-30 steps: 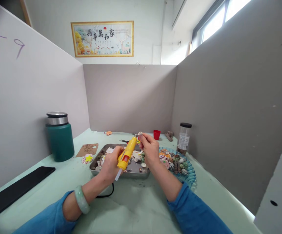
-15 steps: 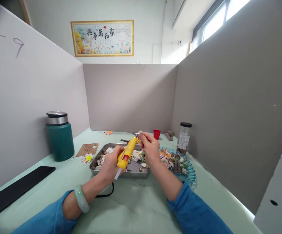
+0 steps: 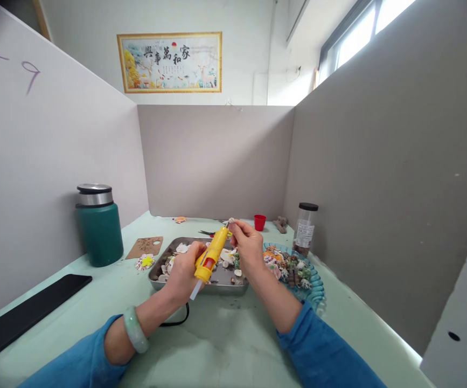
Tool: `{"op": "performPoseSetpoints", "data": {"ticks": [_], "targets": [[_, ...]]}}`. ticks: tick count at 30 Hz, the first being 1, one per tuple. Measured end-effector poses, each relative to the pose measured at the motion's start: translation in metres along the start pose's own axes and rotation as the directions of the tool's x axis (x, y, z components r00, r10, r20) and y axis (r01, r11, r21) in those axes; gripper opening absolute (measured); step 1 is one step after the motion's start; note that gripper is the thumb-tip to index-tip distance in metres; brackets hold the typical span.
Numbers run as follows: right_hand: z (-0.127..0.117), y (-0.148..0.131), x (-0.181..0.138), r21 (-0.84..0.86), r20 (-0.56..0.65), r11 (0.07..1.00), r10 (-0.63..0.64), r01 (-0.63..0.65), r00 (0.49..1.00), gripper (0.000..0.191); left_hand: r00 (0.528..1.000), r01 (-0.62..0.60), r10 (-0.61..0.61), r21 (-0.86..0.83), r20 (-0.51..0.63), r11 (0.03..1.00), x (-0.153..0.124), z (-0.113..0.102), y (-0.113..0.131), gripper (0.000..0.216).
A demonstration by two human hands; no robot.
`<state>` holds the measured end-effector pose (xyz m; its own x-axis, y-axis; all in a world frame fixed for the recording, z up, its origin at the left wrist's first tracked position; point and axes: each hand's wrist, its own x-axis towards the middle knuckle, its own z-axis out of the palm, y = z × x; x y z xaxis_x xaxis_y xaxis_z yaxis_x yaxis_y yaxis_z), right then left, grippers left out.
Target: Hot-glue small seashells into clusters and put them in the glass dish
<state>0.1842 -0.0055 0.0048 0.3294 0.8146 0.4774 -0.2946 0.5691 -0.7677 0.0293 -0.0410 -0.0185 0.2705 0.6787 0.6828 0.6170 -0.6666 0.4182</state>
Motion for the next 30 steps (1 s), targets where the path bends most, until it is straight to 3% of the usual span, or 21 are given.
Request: {"op": "performPoseSetpoints", "data": {"ticks": [14, 20, 30], "targets": [[-0.0016, 0.0014, 0.0012, -0.006, -0.005, 1.0, -0.001, 0.001, 1.0, 0.028, 0.999, 0.038, -0.038, 0.005, -0.015, 0.999, -0.0003, -0.0008, 0.001, 0.026], [-0.0006, 0.0015, 0.0011, 0.015, -0.015, 1.0, 0.001, -0.001, 1.0, 0.029, 1.0, -0.004, 0.004, -0.029, 0.013, 1.0, -0.0003, -0.0004, 0.0039, 0.025], [-0.0006, 0.0, 0.0002, 0.029, 0.007, 1.0, 0.004, -0.004, 1.0, 0.024, 0.999, 0.005, -0.007, -0.04, -0.048, 0.999, -0.0014, 0.0017, -0.0003, 0.024]]}}
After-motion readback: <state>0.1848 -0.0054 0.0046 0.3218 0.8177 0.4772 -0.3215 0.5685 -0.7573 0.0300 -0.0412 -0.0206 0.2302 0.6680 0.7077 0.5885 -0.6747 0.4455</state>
